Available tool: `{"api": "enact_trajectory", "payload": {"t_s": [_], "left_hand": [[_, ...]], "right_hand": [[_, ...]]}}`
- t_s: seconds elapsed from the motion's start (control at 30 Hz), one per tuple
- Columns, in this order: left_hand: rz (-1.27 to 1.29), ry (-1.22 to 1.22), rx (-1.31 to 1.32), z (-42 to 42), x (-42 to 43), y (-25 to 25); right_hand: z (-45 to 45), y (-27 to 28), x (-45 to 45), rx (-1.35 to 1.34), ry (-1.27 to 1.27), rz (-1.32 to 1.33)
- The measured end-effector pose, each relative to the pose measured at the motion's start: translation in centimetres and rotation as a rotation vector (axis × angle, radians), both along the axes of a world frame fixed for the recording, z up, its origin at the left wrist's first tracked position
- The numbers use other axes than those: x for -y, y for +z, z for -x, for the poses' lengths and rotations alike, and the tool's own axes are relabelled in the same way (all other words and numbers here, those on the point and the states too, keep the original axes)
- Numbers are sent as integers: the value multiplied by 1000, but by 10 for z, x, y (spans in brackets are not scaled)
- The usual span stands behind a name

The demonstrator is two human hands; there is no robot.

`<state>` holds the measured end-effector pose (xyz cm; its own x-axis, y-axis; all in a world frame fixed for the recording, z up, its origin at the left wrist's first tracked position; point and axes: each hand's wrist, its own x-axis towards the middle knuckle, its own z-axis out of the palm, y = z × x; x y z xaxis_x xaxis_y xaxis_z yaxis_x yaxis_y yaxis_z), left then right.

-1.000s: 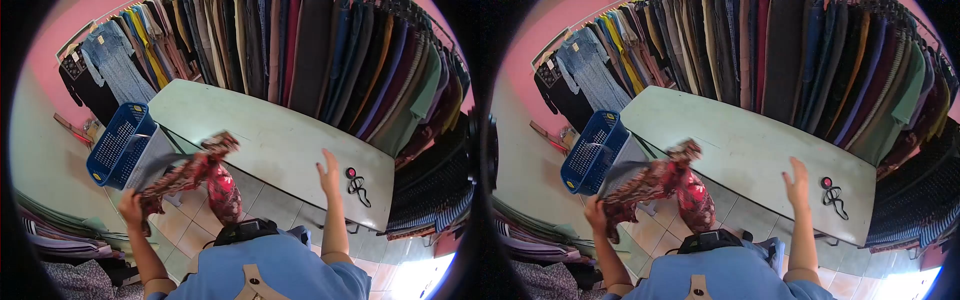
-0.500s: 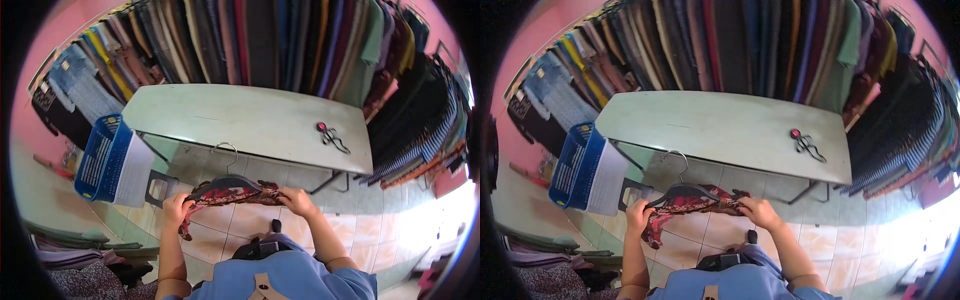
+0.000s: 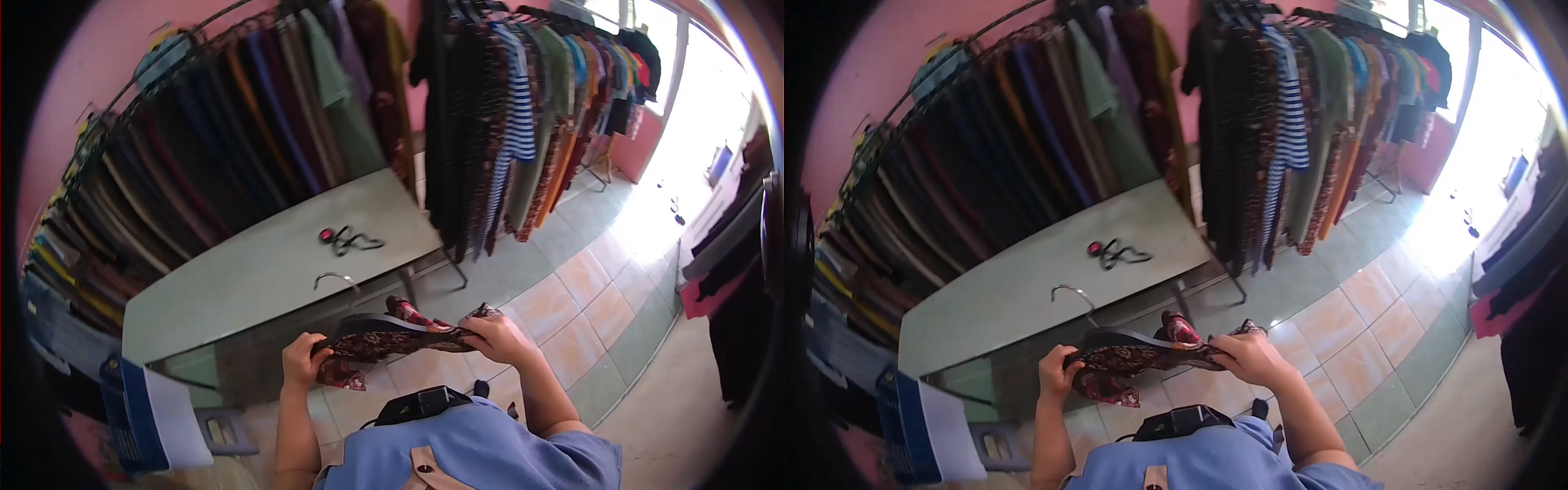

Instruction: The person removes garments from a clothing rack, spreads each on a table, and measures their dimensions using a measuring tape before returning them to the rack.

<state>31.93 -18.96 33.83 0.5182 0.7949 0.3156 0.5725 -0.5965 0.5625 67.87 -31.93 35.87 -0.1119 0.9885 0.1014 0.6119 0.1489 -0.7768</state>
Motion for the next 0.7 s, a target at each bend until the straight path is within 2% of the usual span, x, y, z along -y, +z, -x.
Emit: {"api": "enact_trajectory", "payload": {"t_s": [0.17,0.27,0.33,0.4,0.5,0.57,0.6,0.63,0.7], "left_hand": [[-91,-217,61,-164,0,1],[-50,-343,44,-244,7,3],[-134,-454,129,-286,8,7],[-185,-411,145,-310,14,17],[-232,-345,156,-327,3,1],[9,-323,112,-326,-8,-23],[2,-331,116,-318,-13,-38],[159,-294,44,-313,-17,-56],[418,-247,-101,-301,-33,-112]], "right_hand": [[-119,25,83,6,-212,-9],[-159,37,119,14,-321,17],[-185,48,132,33,-384,6],[-213,56,148,68,-622,-66],[-263,69,164,-96,-875,-171],[-290,76,163,-244,-1004,-215],[-294,82,161,-317,-1018,-203],[-305,84,155,-316,-1023,-209],[-335,83,137,-437,-1091,-224]]}}
